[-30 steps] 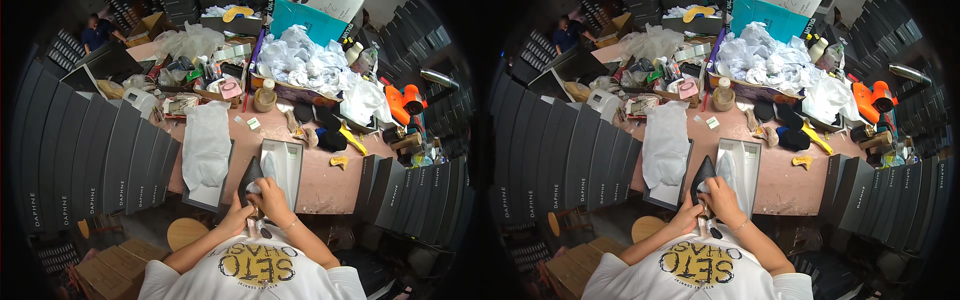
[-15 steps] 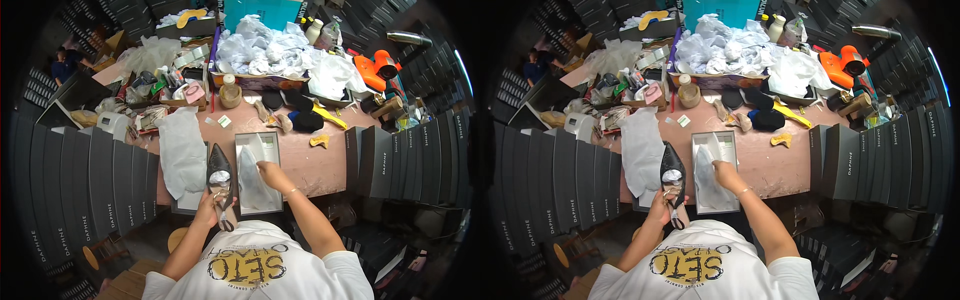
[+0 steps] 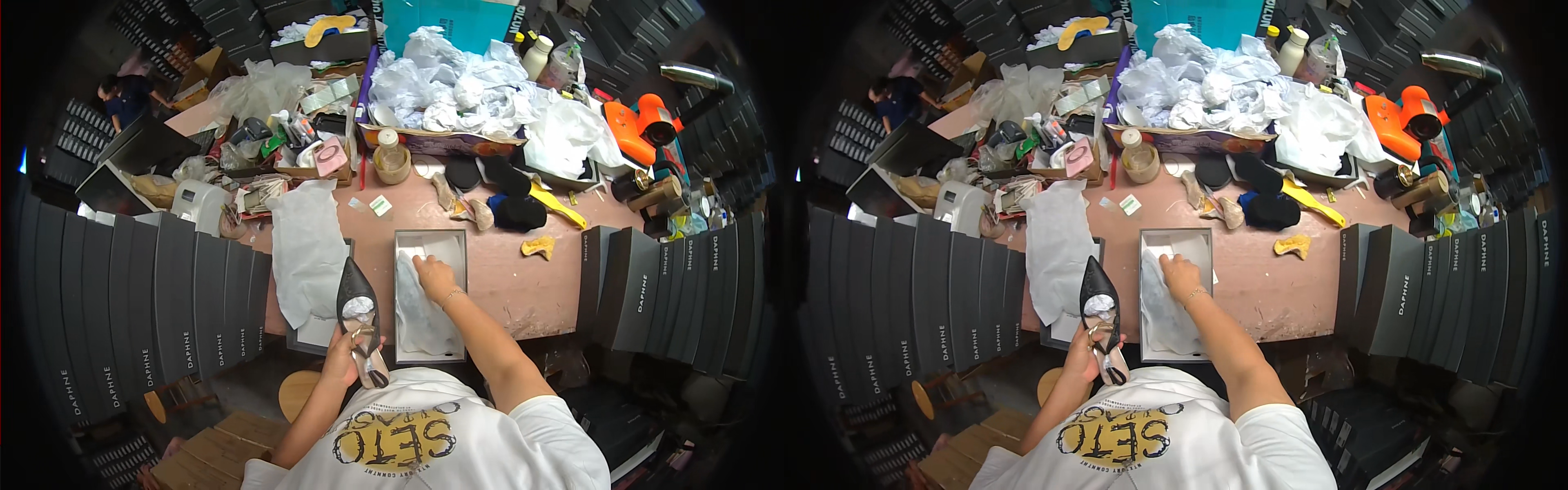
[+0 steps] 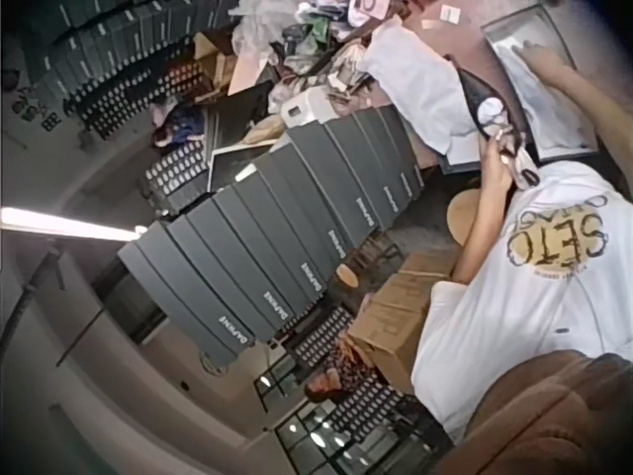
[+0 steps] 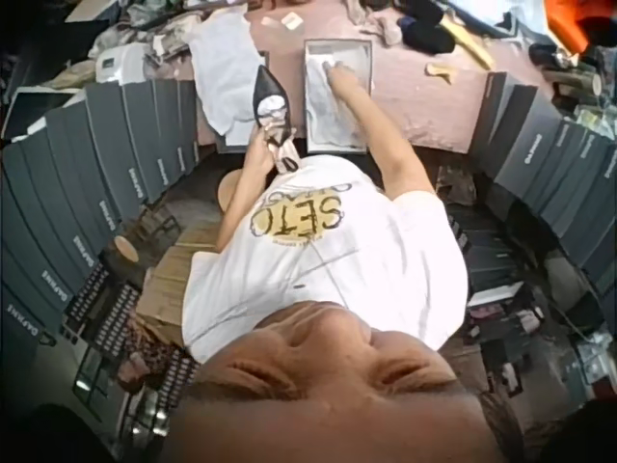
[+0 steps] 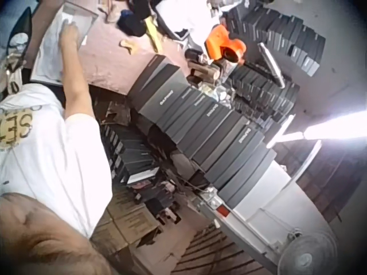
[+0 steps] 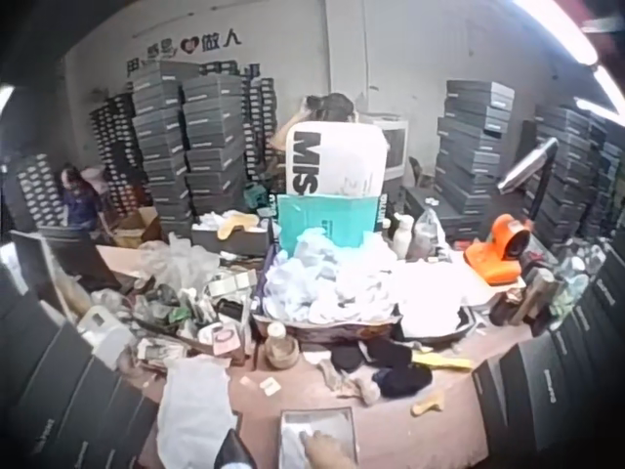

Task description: The person is packing high-heeled shoes into boxes, including wrapping them in tissue paper and adding foam inserts.

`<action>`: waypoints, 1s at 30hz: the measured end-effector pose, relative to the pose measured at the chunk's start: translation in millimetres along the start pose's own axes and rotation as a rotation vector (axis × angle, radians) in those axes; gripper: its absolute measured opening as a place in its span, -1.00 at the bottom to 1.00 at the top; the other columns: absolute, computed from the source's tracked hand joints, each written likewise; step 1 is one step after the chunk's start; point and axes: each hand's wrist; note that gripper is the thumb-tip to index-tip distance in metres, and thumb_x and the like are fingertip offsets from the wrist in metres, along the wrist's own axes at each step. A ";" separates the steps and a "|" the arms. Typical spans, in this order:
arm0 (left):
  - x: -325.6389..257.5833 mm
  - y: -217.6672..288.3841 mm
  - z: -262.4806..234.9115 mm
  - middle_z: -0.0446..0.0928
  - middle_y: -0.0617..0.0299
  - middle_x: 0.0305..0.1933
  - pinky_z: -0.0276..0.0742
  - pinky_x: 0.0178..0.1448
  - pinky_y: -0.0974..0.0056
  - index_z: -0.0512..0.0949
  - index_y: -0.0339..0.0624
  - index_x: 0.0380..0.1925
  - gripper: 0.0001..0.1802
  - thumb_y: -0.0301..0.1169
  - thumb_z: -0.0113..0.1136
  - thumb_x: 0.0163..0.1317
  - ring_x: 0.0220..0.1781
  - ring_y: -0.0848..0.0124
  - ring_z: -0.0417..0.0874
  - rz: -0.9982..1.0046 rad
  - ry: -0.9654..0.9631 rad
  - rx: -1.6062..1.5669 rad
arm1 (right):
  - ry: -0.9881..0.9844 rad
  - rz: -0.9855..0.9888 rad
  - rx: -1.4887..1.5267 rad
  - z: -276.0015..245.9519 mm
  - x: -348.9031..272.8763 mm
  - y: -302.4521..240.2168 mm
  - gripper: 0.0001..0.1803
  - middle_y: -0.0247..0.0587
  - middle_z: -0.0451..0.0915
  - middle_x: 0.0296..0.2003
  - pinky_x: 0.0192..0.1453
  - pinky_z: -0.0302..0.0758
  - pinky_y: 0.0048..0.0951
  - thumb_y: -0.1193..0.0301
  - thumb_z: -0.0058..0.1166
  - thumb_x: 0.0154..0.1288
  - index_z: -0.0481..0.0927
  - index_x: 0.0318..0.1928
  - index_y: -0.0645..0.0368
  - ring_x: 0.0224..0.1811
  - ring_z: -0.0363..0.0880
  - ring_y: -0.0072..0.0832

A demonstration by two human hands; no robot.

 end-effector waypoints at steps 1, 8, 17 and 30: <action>0.4 0.4 2.5 0.51 -0.02 -0.14 0.67 -0.16 0.06 0.27 -0.25 0.09 -0.49 -0.56 0.00 0.05 -0.20 0.03 0.67 0.000 -0.006 -0.003 | 0.062 -0.021 -0.007 6.3 2.6 5.5 -0.71 0.00 0.48 -0.25 -0.19 0.56 -0.15 0.42 0.10 0.16 0.42 -0.09 0.09 -0.15 0.53 -0.06; 3.0 -0.1 -11.4 0.53 -0.02 -0.16 0.68 -0.12 0.04 0.30 -0.25 0.06 -0.44 -0.50 0.13 -0.04 -0.21 0.01 0.68 0.035 0.046 -0.099 | 0.206 -0.114 0.882 -86.5 -28.8 36.4 -0.89 -0.15 0.56 -0.24 -0.05 0.52 -0.37 0.52 0.12 0.19 0.49 -0.26 0.23 -0.15 0.58 -0.32; 4.4 5.5 -53.6 0.51 -0.05 -0.10 0.65 -0.06 -0.04 0.25 -0.21 0.12 -0.37 -0.52 0.10 -0.07 -0.18 -0.04 0.66 0.063 0.059 -0.253 | -0.038 -0.041 1.509 -128.4 8.2 -37.8 -0.80 -0.25 0.61 -0.23 -0.11 0.62 -0.40 0.43 0.07 0.34 0.49 -0.08 0.24 -0.20 0.63 -0.47; -6.5 12.8 -102.3 0.50 -0.06 -0.02 0.62 0.03 -0.06 0.21 -0.10 0.20 -0.47 -0.52 0.01 0.21 -0.09 0.00 0.65 0.132 0.027 -0.338 | -0.062 -0.096 1.408 -64.1 202.9 -249.0 -0.51 -0.14 0.43 0.08 0.03 0.57 -0.33 0.43 0.05 0.36 0.27 0.24 0.28 0.02 0.52 -0.35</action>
Point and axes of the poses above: each hand's wrist, its own x-axis towards the middle knuckle, its own z-axis out of the palm, y = z × x
